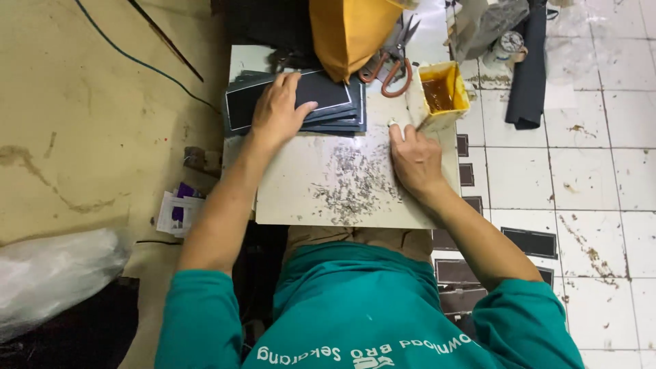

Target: Applying edge finish and adhesive to leather wallet components using an applicator tool and brush

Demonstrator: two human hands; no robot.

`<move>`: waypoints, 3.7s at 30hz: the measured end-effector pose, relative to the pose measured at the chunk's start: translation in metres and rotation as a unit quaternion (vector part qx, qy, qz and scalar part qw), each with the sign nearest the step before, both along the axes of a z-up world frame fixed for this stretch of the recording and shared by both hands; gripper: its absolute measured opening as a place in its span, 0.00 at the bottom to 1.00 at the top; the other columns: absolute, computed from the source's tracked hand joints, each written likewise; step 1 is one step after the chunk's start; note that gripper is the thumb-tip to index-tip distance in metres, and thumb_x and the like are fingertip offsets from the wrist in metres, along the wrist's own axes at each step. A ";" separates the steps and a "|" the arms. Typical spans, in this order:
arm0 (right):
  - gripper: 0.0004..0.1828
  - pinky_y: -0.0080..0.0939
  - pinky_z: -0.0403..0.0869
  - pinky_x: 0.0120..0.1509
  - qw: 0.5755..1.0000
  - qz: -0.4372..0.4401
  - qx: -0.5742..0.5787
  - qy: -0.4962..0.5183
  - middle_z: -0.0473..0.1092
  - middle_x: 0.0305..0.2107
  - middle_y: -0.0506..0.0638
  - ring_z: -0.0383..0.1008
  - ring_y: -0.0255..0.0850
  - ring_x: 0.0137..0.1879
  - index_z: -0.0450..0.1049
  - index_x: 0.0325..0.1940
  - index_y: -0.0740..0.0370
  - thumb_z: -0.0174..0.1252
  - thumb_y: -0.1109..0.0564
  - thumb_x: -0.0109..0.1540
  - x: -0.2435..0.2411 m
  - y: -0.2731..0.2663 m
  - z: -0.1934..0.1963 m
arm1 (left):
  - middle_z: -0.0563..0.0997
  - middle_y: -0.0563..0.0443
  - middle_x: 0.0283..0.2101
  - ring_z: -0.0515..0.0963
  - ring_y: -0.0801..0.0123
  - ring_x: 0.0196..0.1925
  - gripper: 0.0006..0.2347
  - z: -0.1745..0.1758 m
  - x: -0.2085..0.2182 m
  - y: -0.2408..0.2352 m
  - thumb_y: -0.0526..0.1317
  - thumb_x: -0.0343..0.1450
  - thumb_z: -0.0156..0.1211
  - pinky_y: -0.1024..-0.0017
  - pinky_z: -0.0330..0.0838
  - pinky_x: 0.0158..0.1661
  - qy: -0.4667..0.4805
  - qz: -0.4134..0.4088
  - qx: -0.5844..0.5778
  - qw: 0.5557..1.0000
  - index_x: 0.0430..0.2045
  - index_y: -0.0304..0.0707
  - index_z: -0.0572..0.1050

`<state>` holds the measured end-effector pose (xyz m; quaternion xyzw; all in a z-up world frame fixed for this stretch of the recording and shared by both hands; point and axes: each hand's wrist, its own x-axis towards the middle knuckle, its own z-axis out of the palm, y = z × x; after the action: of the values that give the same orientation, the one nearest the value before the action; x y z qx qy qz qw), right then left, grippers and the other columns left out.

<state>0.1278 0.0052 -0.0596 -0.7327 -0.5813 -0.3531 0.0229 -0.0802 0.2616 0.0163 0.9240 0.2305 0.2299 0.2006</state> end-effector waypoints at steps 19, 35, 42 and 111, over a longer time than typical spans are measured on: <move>0.10 0.34 0.66 0.45 0.827 0.092 0.080 0.548 0.70 0.44 0.53 0.68 0.39 0.45 0.77 0.56 0.64 0.62 0.68 0.71 0.077 -0.020 0.166 | 0.64 0.26 0.60 0.65 0.33 0.62 0.54 0.010 0.004 0.043 0.65 0.51 0.81 0.40 0.61 0.59 0.232 0.014 0.054 0.971 0.67 0.33 0.60; 0.09 0.50 0.63 0.46 0.880 0.061 -0.105 0.460 0.75 0.40 0.48 0.63 0.49 0.46 0.69 0.50 0.61 0.48 0.63 0.66 0.093 0.037 0.141 | 0.67 0.54 0.27 0.65 0.68 0.27 0.09 0.065 -0.049 -0.024 0.35 0.74 0.54 0.66 0.62 0.30 0.271 -0.241 -0.242 0.900 0.45 0.45 0.64; 0.09 0.54 0.68 0.57 0.826 -0.025 -0.160 0.539 0.71 0.50 0.61 0.70 0.54 0.58 0.71 0.51 0.58 0.57 0.57 0.68 0.082 0.029 0.180 | 0.75 0.48 0.50 0.75 0.61 0.48 0.24 -0.010 -0.019 -0.029 0.52 0.70 0.64 0.69 0.67 0.51 0.331 -0.259 -0.273 0.866 0.58 0.45 0.67; 0.10 0.45 0.74 0.49 0.779 0.252 -0.126 0.560 0.73 0.43 0.59 0.72 0.50 0.45 0.71 0.55 0.68 0.55 0.62 0.70 -0.038 -0.089 0.106 | 0.79 0.44 0.34 0.80 0.47 0.34 0.35 -0.046 -0.003 -0.094 0.69 0.58 0.80 0.51 0.75 0.30 0.238 -0.072 0.042 0.968 0.36 0.39 0.69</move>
<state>0.0895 -0.0839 0.0462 -0.6253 -0.6687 0.2145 0.3402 -0.0830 0.1679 -0.0300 0.9737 0.1952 -0.0023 0.1172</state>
